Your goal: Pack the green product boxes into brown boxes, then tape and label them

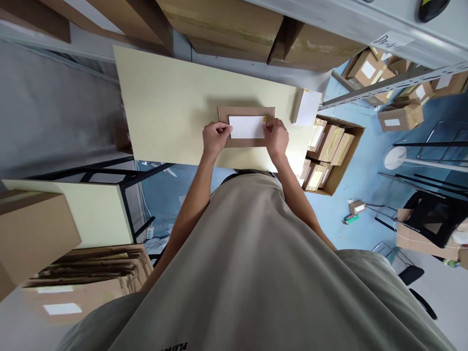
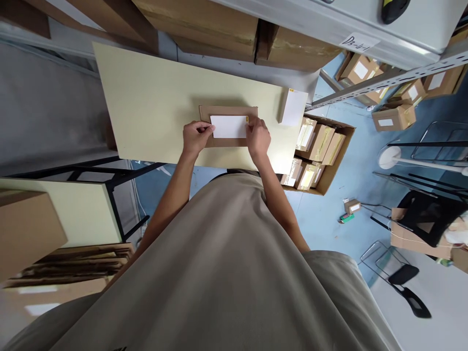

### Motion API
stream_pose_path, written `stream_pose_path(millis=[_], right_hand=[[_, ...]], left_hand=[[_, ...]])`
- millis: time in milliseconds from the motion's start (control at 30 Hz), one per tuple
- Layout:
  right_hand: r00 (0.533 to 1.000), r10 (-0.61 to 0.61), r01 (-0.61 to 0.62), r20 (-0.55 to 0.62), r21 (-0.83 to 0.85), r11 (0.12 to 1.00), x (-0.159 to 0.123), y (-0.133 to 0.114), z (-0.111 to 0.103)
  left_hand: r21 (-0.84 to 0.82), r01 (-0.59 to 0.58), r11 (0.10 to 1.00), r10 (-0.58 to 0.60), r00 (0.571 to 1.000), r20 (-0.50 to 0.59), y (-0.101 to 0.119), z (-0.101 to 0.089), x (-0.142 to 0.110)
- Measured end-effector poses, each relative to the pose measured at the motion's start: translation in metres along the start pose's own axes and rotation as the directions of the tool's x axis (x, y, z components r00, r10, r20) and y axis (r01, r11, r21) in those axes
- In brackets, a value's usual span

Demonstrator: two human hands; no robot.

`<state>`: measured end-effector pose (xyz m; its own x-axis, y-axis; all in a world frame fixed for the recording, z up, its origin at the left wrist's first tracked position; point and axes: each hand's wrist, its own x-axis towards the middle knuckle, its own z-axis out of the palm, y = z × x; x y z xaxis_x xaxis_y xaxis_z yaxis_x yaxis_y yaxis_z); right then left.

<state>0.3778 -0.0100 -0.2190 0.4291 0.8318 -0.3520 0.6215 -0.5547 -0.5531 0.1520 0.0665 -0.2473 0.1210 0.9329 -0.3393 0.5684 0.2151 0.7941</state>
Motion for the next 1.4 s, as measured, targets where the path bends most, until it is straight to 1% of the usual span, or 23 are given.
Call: stream_pose_path(millis=[33,67,100,133,167,200,267,333,400,533,633,700,767,900,1000,1200,1300,1400], right_hand=[[0.995,-0.100,0.101,0.007,-0.042,0.994,-0.007,-0.005,0.001],[0.978,-0.207,0.209,0.030,-0.083,0.974,-0.013,-0.010,0.003],[0.951,-0.301,0.307,0.066,-0.117,0.945,-0.020,-0.013,0.006],[0.922,-0.370,0.383,0.110,-0.141,0.913,-0.026,-0.016,0.010],[0.899,-0.410,0.432,0.153,-0.156,0.888,-0.031,-0.016,0.014],[0.886,-0.425,0.455,0.187,-0.167,0.875,-0.035,-0.015,0.018],[0.882,-0.415,0.456,0.221,-0.188,0.870,-0.038,-0.011,0.025],[0.883,-0.410,0.457,0.229,-0.217,0.863,-0.038,-0.008,0.032],[0.871,-0.432,0.482,0.235,-0.240,0.842,-0.036,-0.010,0.038],[0.830,-0.487,0.550,0.271,-0.263,0.793,-0.036,-0.025,0.052],[0.821,-0.487,0.563,0.297,-0.285,0.776,-0.037,-0.036,0.061],[0.818,-0.483,0.565,0.312,-0.280,0.776,-0.037,-0.039,0.065],[0.816,-0.480,0.565,0.322,-0.269,0.780,-0.037,-0.040,0.067],[0.831,-0.465,0.543,0.306,-0.265,0.797,-0.036,-0.039,0.070],[0.836,-0.463,0.534,0.295,-0.241,0.811,-0.036,-0.040,0.073],[0.819,-0.492,0.541,0.296,-0.110,0.834,-0.038,-0.045,0.074],[0.809,-0.496,0.550,0.316,-0.107,0.828,-0.042,-0.047,0.069],[0.782,-0.503,0.574,0.368,-0.111,0.811,-0.053,-0.045,0.061]], left_hand=[[0.001,0.004,1.000,-0.004,1.000,0.002,0.000,0.000,0.000],[0.001,0.009,1.000,-0.009,1.000,0.005,0.001,0.000,-0.001],[0.003,0.015,1.000,-0.015,1.000,0.010,0.001,0.000,-0.001],[0.004,0.019,1.000,-0.019,1.000,0.017,0.002,0.000,-0.001],[0.005,0.023,1.000,-0.023,0.999,0.024,0.003,0.001,-0.002],[0.007,0.027,1.000,-0.027,0.999,0.030,0.004,0.000,-0.002],[0.013,0.035,0.999,-0.036,0.998,0.044,0.007,0.000,-0.001],[0.019,0.051,0.999,-0.052,0.997,0.056,0.010,-0.001,-0.001],[0.023,0.071,0.997,-0.073,0.995,0.065,0.013,-0.002,0.000],[0.018,0.104,0.994,-0.105,0.991,0.084,0.018,-0.004,0.001],[0.013,0.121,0.993,-0.122,0.987,0.105,0.020,-0.005,0.003],[0.026,0.122,0.992,-0.124,0.985,0.120,0.020,-0.006,0.005],[0.055,0.113,0.992,-0.120,0.983,0.137,0.020,-0.008,0.007],[0.123,0.082,0.989,-0.103,0.978,0.179,0.020,-0.011,0.012],[0.161,0.055,0.985,-0.086,0.978,0.190,0.018,-0.013,0.014],[0.225,-0.018,0.974,-0.021,0.986,0.166,0.009,-0.014,0.019],[0.242,-0.049,0.969,0.008,0.986,0.169,0.007,-0.014,0.020],[0.275,-0.061,0.960,0.017,0.987,0.159,0.006,-0.015,0.022]])
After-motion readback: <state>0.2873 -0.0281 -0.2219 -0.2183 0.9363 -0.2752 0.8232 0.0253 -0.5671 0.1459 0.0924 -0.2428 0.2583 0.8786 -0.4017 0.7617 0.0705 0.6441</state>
